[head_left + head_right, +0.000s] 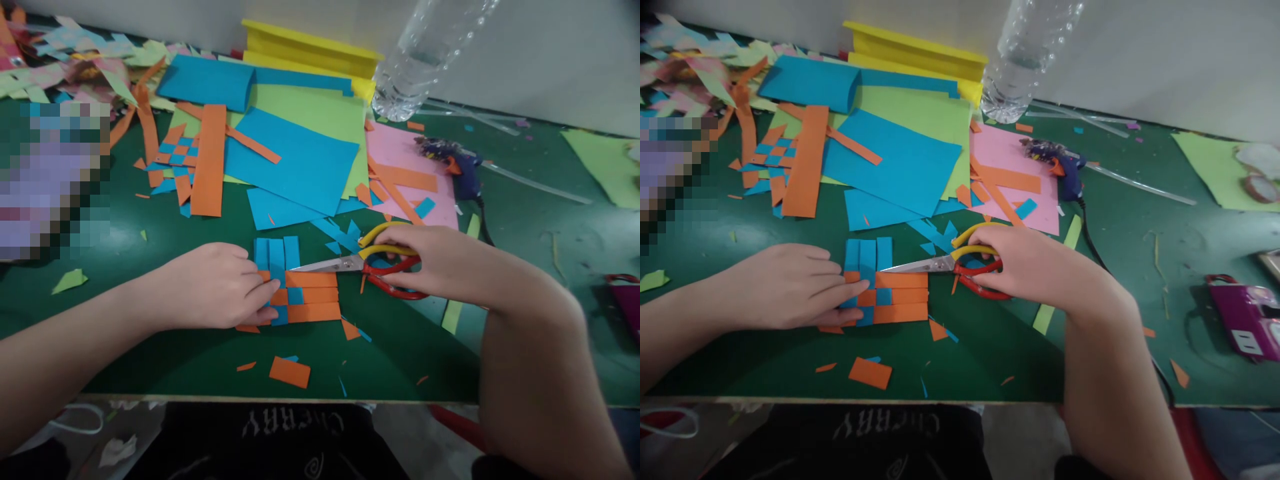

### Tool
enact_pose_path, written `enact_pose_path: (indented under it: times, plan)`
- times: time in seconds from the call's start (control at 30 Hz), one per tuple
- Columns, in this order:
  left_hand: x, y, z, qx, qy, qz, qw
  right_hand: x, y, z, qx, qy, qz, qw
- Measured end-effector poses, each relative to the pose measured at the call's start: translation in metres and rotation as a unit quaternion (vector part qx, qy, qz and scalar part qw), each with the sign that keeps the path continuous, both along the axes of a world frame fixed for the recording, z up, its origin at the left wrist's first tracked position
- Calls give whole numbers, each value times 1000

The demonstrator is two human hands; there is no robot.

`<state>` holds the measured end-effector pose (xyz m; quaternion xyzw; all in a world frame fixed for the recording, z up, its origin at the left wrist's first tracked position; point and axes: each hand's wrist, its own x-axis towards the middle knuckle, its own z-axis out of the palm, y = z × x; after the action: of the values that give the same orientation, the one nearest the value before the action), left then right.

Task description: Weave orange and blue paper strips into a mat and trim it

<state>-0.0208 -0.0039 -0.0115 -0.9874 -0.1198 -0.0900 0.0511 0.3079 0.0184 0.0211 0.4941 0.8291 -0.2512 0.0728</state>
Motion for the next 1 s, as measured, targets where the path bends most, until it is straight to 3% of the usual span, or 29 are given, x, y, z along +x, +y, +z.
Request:
enact_pose_path:
  times: [1.0]
  plan:
    - [0,1,-3,23,5,8,1000,2,1,-2,37,35,17,999]
